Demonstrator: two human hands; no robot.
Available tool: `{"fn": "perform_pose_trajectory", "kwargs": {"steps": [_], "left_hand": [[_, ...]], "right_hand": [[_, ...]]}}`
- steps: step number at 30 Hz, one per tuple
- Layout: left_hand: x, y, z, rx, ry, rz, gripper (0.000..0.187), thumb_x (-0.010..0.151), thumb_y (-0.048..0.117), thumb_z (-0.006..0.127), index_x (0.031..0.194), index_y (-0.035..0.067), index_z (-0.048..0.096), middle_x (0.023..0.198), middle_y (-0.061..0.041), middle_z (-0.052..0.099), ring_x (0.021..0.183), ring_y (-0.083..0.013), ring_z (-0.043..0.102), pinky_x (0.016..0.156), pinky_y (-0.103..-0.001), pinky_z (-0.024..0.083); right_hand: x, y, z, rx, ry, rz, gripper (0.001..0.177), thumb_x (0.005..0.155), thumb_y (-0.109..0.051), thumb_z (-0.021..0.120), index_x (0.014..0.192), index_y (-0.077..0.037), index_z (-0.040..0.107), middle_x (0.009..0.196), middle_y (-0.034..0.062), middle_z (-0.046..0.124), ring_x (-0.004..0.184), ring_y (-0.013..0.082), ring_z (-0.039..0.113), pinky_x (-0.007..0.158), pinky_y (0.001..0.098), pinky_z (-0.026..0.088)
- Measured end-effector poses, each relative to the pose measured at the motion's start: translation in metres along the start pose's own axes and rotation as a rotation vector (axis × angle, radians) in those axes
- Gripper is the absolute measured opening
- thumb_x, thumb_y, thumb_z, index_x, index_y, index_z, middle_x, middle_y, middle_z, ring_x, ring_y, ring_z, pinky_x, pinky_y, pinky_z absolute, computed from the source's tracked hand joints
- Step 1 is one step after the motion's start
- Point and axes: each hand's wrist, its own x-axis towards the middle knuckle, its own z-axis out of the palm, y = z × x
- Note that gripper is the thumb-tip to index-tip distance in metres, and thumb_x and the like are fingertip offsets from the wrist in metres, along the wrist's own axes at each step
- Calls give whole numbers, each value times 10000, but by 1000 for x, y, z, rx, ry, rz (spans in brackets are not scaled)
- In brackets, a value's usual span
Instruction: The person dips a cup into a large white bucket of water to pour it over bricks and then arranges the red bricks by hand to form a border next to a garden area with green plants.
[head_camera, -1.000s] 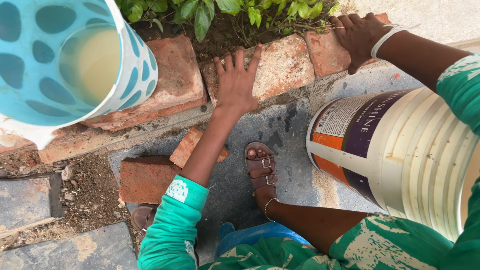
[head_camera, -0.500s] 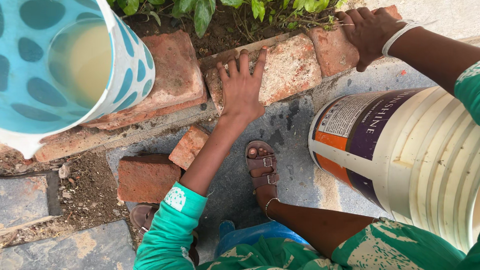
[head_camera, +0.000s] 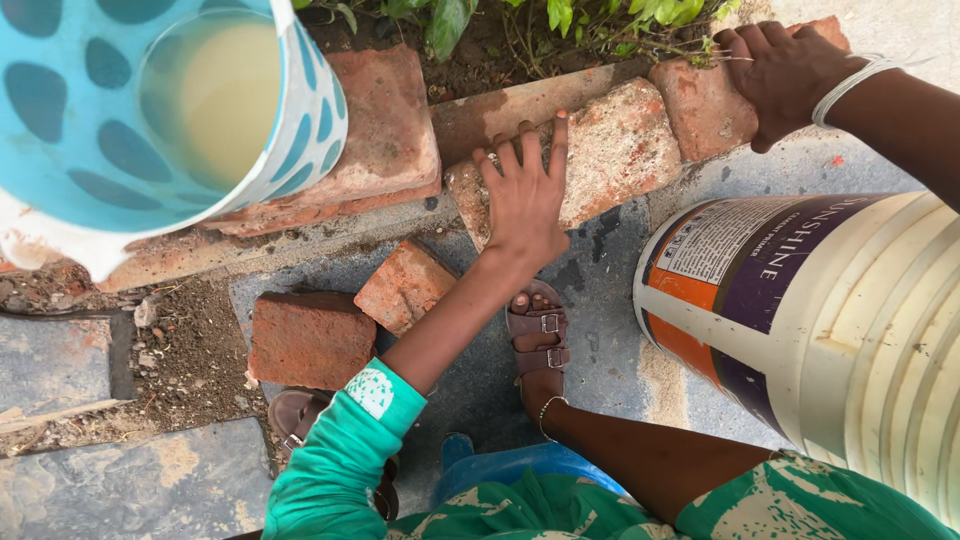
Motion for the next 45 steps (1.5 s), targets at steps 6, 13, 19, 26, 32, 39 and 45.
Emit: {"fn": "perform_pose_trajectory", "kwargs": {"steps": [6,13,19,26,32,39,45], "left_hand": [[-5,-4,2,-44,26,41,1424,498,392,974,1610,85,140,1435,-263,375,1276,-463,446,1090,-704,323],[-29,3,20,-78,108,11,1308,508,332,945,1562,153,189,1436,-292,344,1309,-495,415,1039,-714,353],[-40,-3,33,-197,128,2,1339,458,244,958,1573,226,218,1429,-281,346,1287,-459,424,1057,-728,329],[-84,-14,20,-450,133,-21,1296,418,309,997,1499,236,285,1414,-285,377,1290,-446,432,1079,-715,294],[-109,-19,7,-630,-113,-223,1308,402,408,1015,1479,238,293,1371,-250,442,1309,-461,435,1055,-701,302],[-107,2,21,-531,-321,-227,1085,439,460,977,1388,323,471,1328,-202,501,1263,-469,489,1087,-666,304],[-107,38,35,-326,-371,-52,1175,466,588,996,1435,252,424,1334,-287,458,1264,-530,442,1051,-708,257]], "right_hand": [[4,1,3,25,-23,-27,1466,565,-714,895,1614,37,199,1617,198,329,1456,328,405,1114,460,483],[19,8,30,-6,13,-45,1532,479,-825,862,1578,89,311,1498,227,461,1396,335,485,1030,458,542],[16,4,32,-43,-6,6,1591,493,-835,852,1630,102,252,1430,211,535,1326,317,564,987,463,573],[10,2,13,-27,-52,-8,1461,527,-783,879,1571,49,283,1401,179,541,1341,306,552,984,475,570],[8,4,-1,10,-29,-59,1400,517,-758,902,1498,74,348,1504,225,447,1364,348,509,1001,493,564],[1,2,-23,25,-56,-72,1294,507,-718,949,1457,-51,376,1558,205,358,1402,362,429,1039,557,490],[-3,-1,-23,74,-60,-16,1386,510,-680,939,1536,35,341,1430,182,524,1322,308,544,959,449,588]]}}
